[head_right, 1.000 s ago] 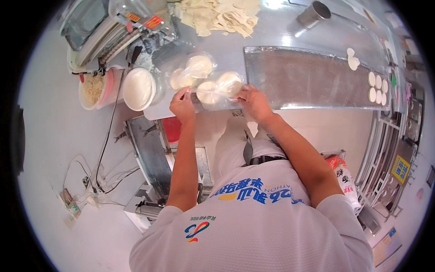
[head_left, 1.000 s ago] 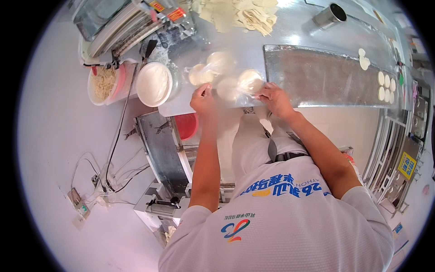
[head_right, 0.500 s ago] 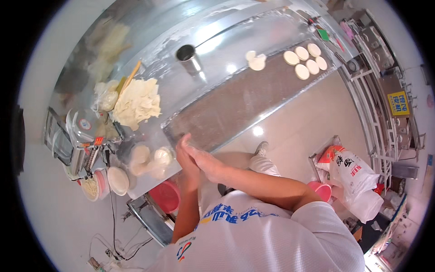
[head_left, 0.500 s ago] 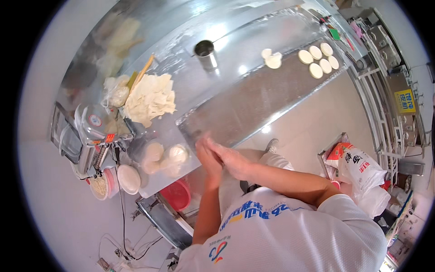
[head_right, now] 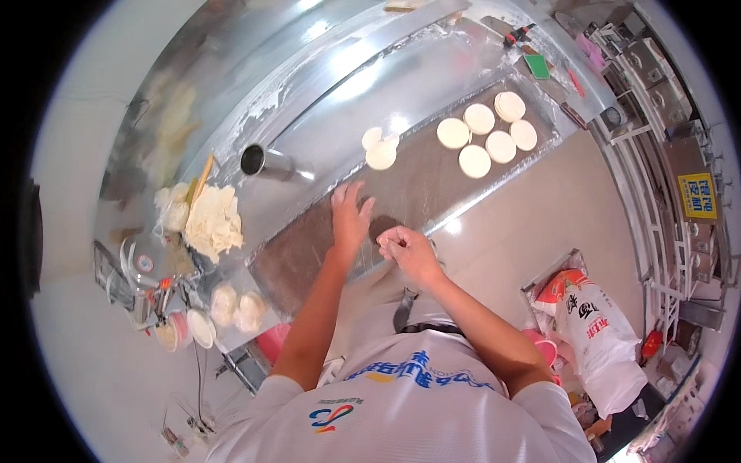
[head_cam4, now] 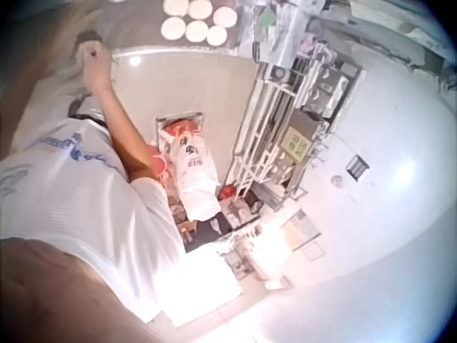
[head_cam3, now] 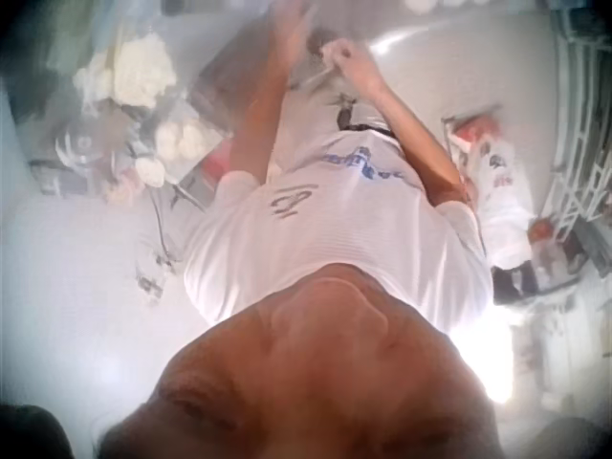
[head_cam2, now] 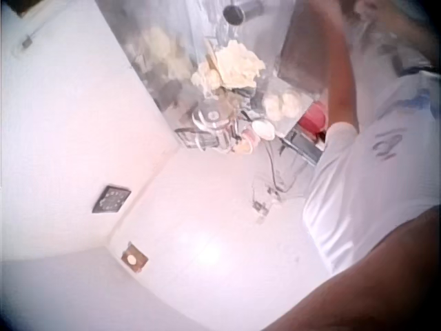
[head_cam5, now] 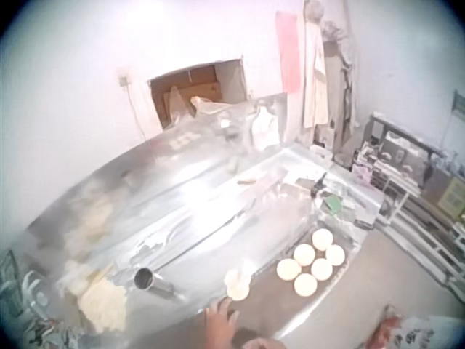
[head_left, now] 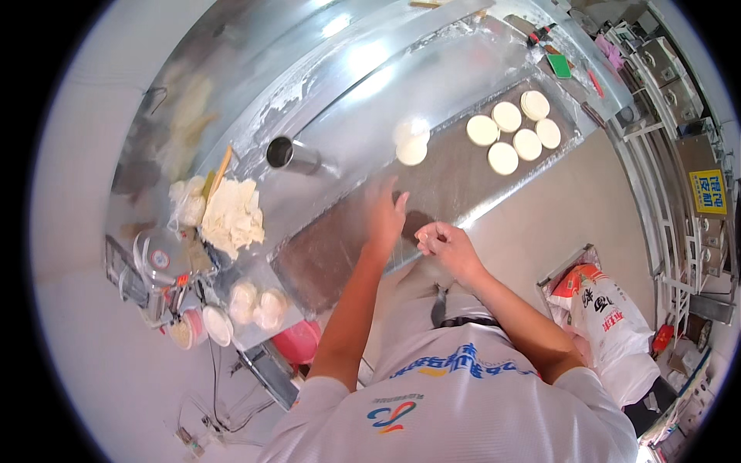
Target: The person separates round dough discs from a stack and places them on a metal work surface. They then use a brush to apply a liquid to the surface of the dough discs. The person handles the dough by hand, arranging the discs in rows on the counter.
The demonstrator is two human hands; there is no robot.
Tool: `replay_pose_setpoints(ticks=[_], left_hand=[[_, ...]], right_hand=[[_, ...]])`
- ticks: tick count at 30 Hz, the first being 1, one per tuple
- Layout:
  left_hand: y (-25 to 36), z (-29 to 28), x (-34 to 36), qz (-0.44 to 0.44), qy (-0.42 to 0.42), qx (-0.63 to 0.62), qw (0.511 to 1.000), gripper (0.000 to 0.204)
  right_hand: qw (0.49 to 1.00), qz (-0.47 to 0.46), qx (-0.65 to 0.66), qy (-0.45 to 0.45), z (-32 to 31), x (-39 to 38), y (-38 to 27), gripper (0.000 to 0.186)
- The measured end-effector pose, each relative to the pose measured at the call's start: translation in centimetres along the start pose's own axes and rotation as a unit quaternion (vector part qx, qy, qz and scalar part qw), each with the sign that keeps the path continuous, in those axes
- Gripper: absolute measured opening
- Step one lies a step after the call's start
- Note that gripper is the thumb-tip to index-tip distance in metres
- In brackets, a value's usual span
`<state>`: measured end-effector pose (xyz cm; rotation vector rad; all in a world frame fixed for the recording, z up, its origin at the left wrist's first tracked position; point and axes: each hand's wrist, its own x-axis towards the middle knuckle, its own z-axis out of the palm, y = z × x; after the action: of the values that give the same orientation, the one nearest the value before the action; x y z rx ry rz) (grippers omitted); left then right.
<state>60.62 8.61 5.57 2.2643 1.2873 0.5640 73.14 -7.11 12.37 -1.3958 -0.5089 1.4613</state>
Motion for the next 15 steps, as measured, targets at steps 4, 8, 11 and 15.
replay_pose_setpoints(ticks=[4,8,11,15], left_hand=[[0.6,3.9,10.3,0.126,-0.075,0.013,0.989,0.057],[-2.7,7.1,15.3,0.162,-0.166,-0.037,0.972,0.041],[-3.8,7.0,15.9,0.127,-0.174,-0.14,0.967,0.029],[-5.4,8.2,16.3,-0.019,-0.048,-0.241,0.969,0.023]], right_hand=[[1.0,0.008,-0.02,0.007,-5.2,2.4,-1.4,0.014],[0.993,0.041,-0.037,0.102,-12.1,4.0,-5.5,0.015],[0.988,0.063,-0.007,0.138,-15.7,6.0,-6.8,0.016],[0.99,0.04,-0.056,0.124,-19.1,10.7,-10.9,0.017]])
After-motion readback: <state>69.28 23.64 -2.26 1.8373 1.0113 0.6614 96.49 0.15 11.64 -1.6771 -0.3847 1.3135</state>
